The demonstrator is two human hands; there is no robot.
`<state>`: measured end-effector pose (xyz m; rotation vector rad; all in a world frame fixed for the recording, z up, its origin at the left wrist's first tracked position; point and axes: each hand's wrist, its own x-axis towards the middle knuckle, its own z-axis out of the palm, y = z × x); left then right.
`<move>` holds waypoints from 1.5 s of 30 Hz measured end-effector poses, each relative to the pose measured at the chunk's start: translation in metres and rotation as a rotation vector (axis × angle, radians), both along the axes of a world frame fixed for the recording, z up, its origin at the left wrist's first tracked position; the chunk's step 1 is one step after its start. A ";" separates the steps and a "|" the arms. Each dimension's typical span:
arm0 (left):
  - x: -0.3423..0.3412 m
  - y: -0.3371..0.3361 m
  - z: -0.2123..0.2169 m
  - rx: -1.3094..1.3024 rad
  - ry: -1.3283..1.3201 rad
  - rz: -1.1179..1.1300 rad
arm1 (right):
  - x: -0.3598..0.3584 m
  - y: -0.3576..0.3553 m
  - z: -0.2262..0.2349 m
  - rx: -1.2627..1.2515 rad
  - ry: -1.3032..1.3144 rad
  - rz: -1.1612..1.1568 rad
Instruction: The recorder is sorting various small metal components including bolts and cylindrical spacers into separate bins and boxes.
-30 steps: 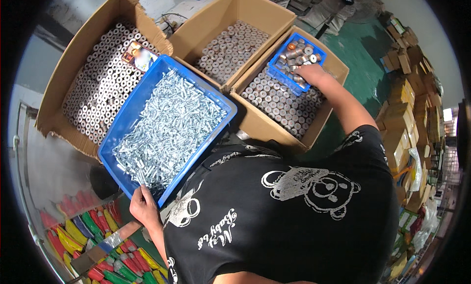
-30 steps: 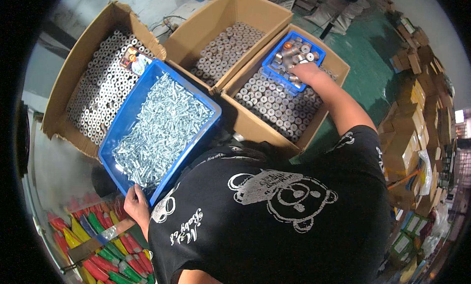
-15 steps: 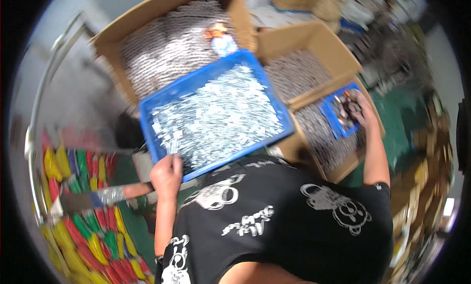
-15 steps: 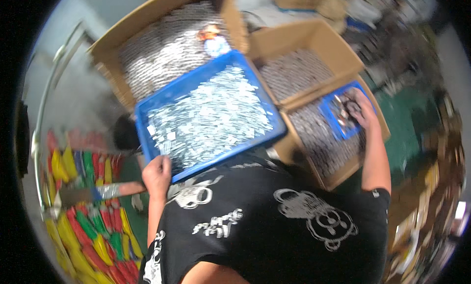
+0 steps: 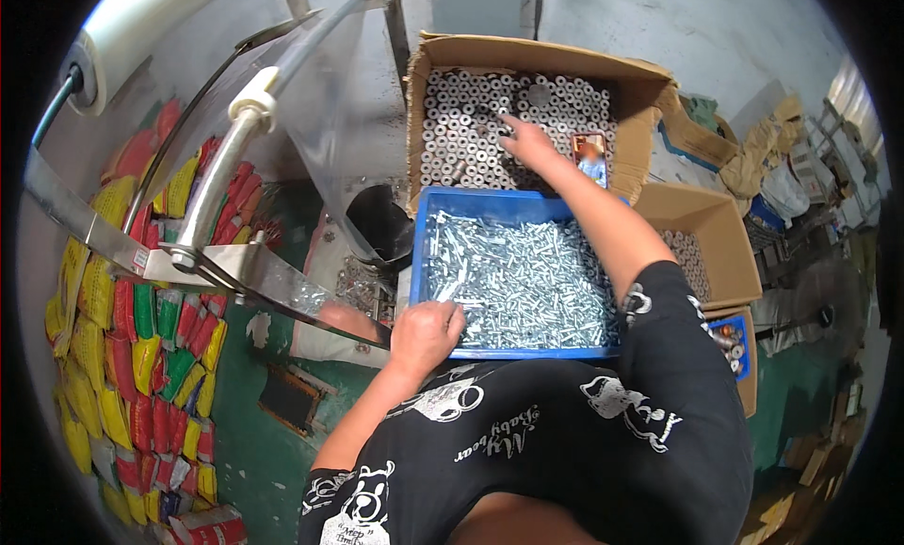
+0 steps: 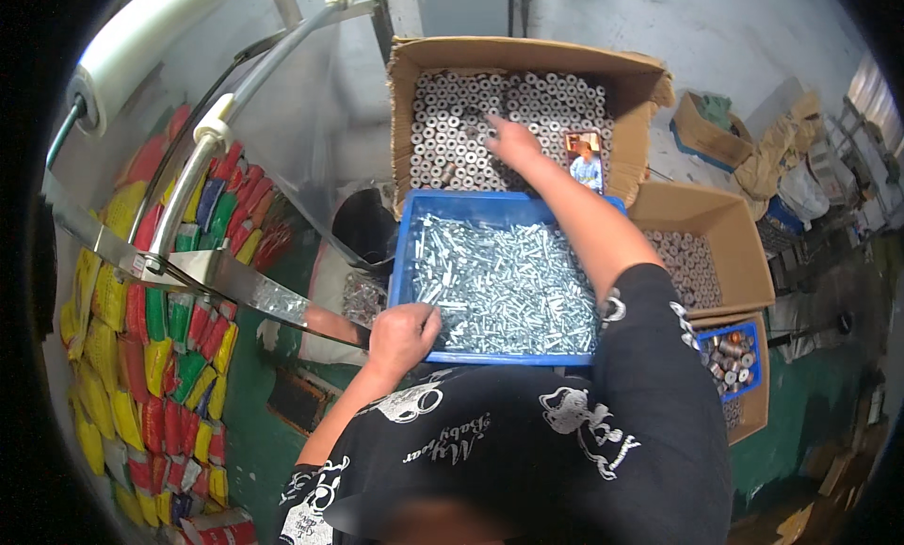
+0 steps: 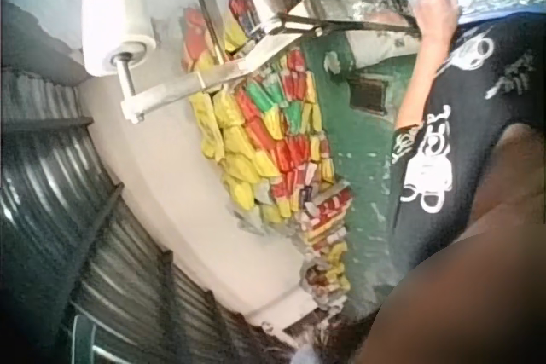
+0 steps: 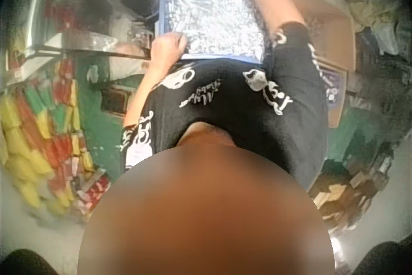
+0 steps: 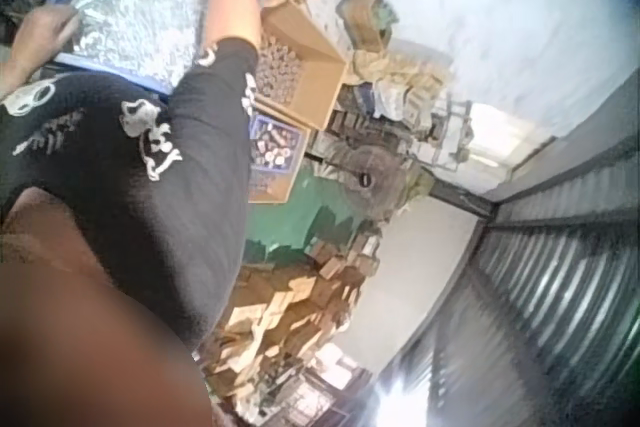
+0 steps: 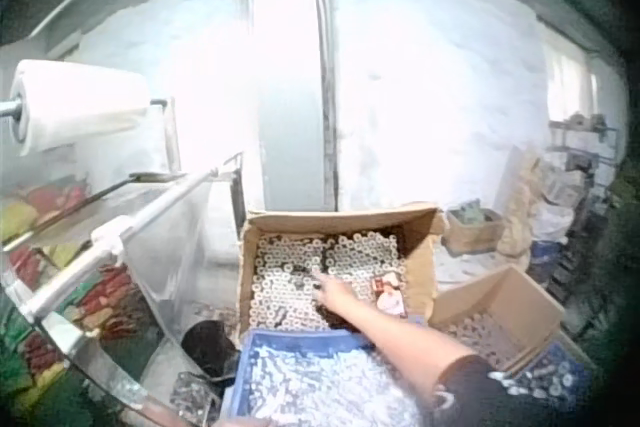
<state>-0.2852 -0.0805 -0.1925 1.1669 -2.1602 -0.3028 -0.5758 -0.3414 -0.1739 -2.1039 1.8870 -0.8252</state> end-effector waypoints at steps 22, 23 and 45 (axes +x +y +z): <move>-0.001 -0.003 0.007 0.038 -0.004 -0.018 | 0.142 0.046 0.022 -0.042 -0.509 0.120; -0.002 -0.003 0.006 0.038 -0.006 -0.017 | 0.166 0.051 0.016 -0.054 -0.447 0.220; -0.006 -0.004 0.002 0.034 -0.154 0.065 | -0.052 0.232 -0.053 0.248 0.361 0.405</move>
